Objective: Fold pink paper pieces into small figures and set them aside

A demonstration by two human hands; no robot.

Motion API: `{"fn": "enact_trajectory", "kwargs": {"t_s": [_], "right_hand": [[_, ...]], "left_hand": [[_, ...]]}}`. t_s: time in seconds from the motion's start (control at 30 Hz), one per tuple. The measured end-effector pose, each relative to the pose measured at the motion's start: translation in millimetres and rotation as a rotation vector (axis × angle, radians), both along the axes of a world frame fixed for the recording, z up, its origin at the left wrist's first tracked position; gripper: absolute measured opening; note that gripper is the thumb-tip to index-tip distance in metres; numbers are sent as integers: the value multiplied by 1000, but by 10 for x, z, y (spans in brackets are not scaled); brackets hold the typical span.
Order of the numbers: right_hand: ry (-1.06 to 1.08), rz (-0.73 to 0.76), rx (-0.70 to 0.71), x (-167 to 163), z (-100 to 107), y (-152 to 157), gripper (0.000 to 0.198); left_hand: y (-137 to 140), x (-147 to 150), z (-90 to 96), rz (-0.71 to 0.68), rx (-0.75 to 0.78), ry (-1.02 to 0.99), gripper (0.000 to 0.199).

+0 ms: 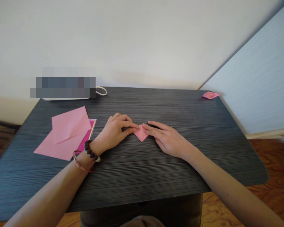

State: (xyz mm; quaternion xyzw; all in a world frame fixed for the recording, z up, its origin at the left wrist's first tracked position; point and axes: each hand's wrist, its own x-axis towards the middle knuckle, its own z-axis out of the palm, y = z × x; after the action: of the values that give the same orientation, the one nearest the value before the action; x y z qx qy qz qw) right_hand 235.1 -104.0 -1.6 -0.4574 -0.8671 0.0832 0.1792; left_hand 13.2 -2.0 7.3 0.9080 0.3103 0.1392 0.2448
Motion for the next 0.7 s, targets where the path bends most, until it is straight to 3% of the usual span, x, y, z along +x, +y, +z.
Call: {"fn": "enact_trajectory", "kwargs": {"t_s": [0.3,0.7], "right_hand": [[-2,-44,24,-36,20,15,36],[21,-64,93,-57,-20,-4,32]], "left_hand": [[45,12,-11,41,26,96,22],[78,-23,-22,-18,120,142,29]]}}
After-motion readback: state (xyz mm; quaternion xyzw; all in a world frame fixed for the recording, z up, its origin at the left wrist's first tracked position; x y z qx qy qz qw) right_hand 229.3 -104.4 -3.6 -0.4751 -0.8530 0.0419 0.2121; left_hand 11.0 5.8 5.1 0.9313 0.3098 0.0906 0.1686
